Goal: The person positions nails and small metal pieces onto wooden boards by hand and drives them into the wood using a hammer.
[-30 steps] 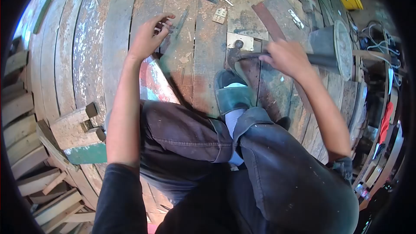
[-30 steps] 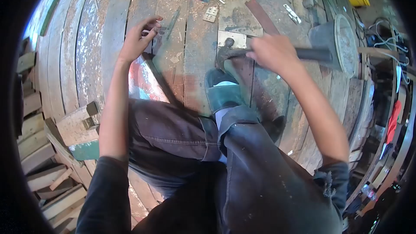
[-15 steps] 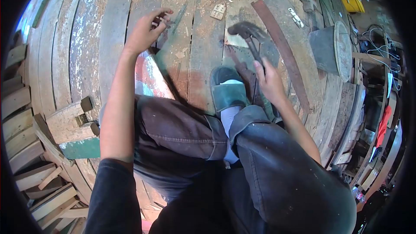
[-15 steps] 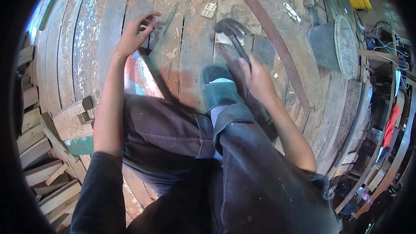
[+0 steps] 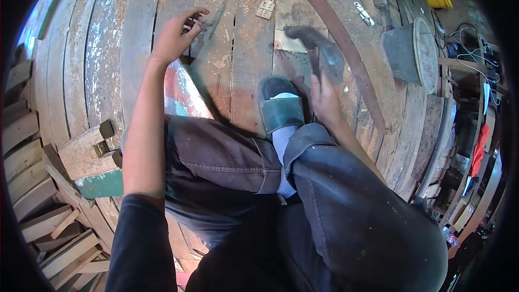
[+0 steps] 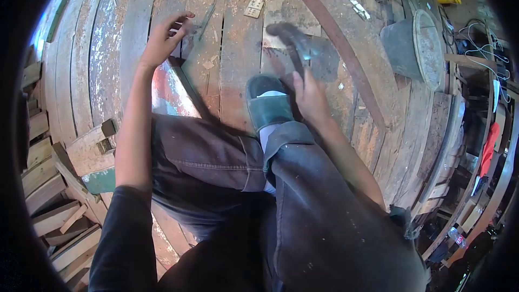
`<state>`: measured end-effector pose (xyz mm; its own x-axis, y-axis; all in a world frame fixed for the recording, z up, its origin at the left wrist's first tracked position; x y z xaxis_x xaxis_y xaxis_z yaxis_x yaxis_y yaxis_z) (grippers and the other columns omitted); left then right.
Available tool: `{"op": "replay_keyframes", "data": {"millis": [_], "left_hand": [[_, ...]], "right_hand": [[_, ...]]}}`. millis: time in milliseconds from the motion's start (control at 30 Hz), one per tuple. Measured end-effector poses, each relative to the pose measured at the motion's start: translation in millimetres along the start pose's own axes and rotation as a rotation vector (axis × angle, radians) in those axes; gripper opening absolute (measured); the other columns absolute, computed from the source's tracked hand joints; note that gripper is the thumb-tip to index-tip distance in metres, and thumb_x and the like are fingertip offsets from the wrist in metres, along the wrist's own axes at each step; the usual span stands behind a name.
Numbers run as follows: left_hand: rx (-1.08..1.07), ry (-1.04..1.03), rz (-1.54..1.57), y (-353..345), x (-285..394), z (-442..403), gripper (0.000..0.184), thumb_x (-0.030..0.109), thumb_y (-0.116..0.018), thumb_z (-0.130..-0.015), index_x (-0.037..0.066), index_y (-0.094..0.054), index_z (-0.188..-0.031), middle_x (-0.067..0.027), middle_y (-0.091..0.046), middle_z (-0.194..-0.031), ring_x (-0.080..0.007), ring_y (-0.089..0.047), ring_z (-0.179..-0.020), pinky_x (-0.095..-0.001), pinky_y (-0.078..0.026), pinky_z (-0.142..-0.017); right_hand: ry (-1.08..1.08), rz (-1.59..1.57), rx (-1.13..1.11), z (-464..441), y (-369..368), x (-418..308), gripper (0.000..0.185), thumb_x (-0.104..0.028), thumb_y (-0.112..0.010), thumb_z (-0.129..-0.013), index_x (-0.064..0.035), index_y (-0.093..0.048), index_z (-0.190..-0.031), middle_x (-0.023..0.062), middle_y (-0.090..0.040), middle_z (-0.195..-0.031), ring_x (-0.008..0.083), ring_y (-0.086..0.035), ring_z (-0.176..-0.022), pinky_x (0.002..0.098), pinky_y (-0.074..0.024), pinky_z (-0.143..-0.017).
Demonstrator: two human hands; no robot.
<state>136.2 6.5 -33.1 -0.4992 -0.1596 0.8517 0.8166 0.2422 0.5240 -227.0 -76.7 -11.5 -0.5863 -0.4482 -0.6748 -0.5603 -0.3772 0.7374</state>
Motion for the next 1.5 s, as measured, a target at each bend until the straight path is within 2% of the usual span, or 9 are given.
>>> {"op": "replay_keyframes", "data": {"millis": [167, 367, 500, 633, 767, 900, 1100, 1200, 1500], "left_hand": [[-0.020, 0.002, -0.019, -1.8, -0.8, 1.0, 0.033, 0.008, -0.058, -0.095, 0.007, -0.061, -0.127, -0.0056, -0.067, -0.108, -0.0156, -0.065, -0.096, -0.0293, -0.050, -0.082], [0.006, 0.000, -0.051, 0.2, 8.9, 0.2, 0.033, 0.006, -0.058, -0.094, 0.007, -0.061, -0.127, -0.0065, -0.067, -0.108, -0.0163, -0.065, -0.096, -0.0304, -0.051, -0.083], [-0.008, -0.022, -0.056, 0.6, 0.9, -3.0, 0.033, 0.006, -0.057, -0.094, 0.007, -0.061, -0.127, -0.0068, -0.067, -0.108, -0.0165, -0.065, -0.096, -0.0303, -0.051, -0.083], [-0.013, -0.019, -0.034, -2.6, 0.1, 1.1, 0.033, 0.006, -0.058, -0.094, 0.006, -0.061, -0.126, -0.0074, -0.067, -0.108, -0.0169, -0.065, -0.096, -0.0303, -0.051, -0.082], [0.016, -0.028, -0.009, -0.7, 8.9, -0.2, 0.033, 0.004, -0.057, -0.093, 0.006, -0.061, -0.126, -0.0086, -0.067, -0.107, -0.0175, -0.066, -0.096, -0.0305, -0.052, -0.083], [-0.002, -0.015, -0.018, 0.9, 2.9, -2.5, 0.034, 0.004, -0.057, -0.093, 0.006, -0.061, -0.127, -0.0084, -0.067, -0.109, -0.0177, -0.066, -0.095, -0.0307, -0.052, -0.084], [0.013, 0.025, -0.015, 0.2, 5.7, -0.6, 0.035, 0.004, -0.056, -0.093, 0.008, -0.061, -0.127, -0.0063, -0.066, -0.111, -0.0160, -0.064, -0.097, -0.0298, -0.051, -0.084], [0.000, -0.022, -0.054, -2.2, 8.4, -1.7, 0.035, 0.006, -0.057, -0.093, 0.009, -0.061, -0.127, -0.0058, -0.066, -0.111, -0.0157, -0.064, -0.097, -0.0295, -0.051, -0.084], [0.008, 0.009, 0.025, -0.6, 5.8, -1.9, 0.034, 0.005, -0.057, -0.093, 0.009, -0.062, -0.126, -0.0056, -0.066, -0.109, -0.0154, -0.064, -0.095, -0.0293, -0.051, -0.081]], "right_hand": [[-0.095, 0.168, -0.226, -13.7, 2.2, -11.3, 0.032, -0.027, -0.055, -0.100, 0.0046, -0.056, -0.107, 0.0325, -0.060, -0.072, 0.0507, -0.062, -0.071, 0.0553, -0.0461, -0.059], [0.009, 0.132, -0.050, -8.0, 4.4, -19.6, 0.033, -0.027, -0.055, -0.100, 0.0047, -0.056, -0.110, 0.0304, -0.059, -0.067, 0.0505, -0.061, -0.066, 0.0551, -0.0458, -0.056], [-0.095, 0.105, -0.156, -0.8, -19.0, 14.6, 0.034, -0.028, -0.053, -0.101, 0.0037, -0.056, -0.111, 0.0317, -0.061, -0.072, 0.0519, -0.061, -0.072, 0.0562, -0.0459, -0.060], [-0.106, -0.040, -0.044, -0.5, 13.9, -22.0, 0.032, -0.025, -0.054, -0.100, 0.0027, -0.056, -0.115, 0.0313, -0.062, -0.075, 0.0513, -0.062, -0.073, 0.0544, -0.0471, -0.062], [-0.077, 0.024, 0.050, 6.8, -5.5, -0.1, 0.030, -0.027, -0.055, -0.100, 0.0024, -0.057, -0.105, 0.0318, -0.061, -0.074, 0.0521, -0.061, -0.072, 0.0536, -0.0468, -0.060], [-0.178, 0.101, -0.136, -8.8, -7.8, 6.9, 0.033, -0.032, -0.051, -0.102, 0.0011, -0.057, -0.099, 0.0317, -0.060, -0.075, 0.0537, -0.059, -0.074, 0.0553, -0.0449, -0.060], [-0.117, -0.080, 0.099, -0.5, 7.4, -2.7, 0.033, -0.031, -0.049, -0.102, 0.0015, -0.055, -0.102, 0.0328, -0.060, -0.077, 0.0521, -0.061, -0.072, 0.0564, -0.0437, -0.060], [-0.147, 0.080, -0.173, -3.6, -28.0, 11.1, 0.038, -0.036, -0.048, -0.102, 0.0010, -0.055, -0.098, 0.0345, -0.061, -0.079, 0.0540, -0.061, -0.078, 0.0580, -0.0471, -0.066], [-0.023, -0.012, 0.112, 1.9, 2.3, -5.8, 0.033, -0.029, -0.050, -0.102, 0.0028, -0.057, -0.105, 0.0319, -0.060, -0.073, 0.0512, -0.060, -0.069, 0.0540, -0.0446, -0.057]]}}
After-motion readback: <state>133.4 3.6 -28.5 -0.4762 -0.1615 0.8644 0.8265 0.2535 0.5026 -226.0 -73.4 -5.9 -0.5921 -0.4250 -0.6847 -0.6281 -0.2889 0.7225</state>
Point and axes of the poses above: each hand's wrist, its own z-axis away from the middle knuckle, its own y-axis out of the back of the hand, x = y × z, the point moved 7 cm from there along -z, towards the middle knuckle
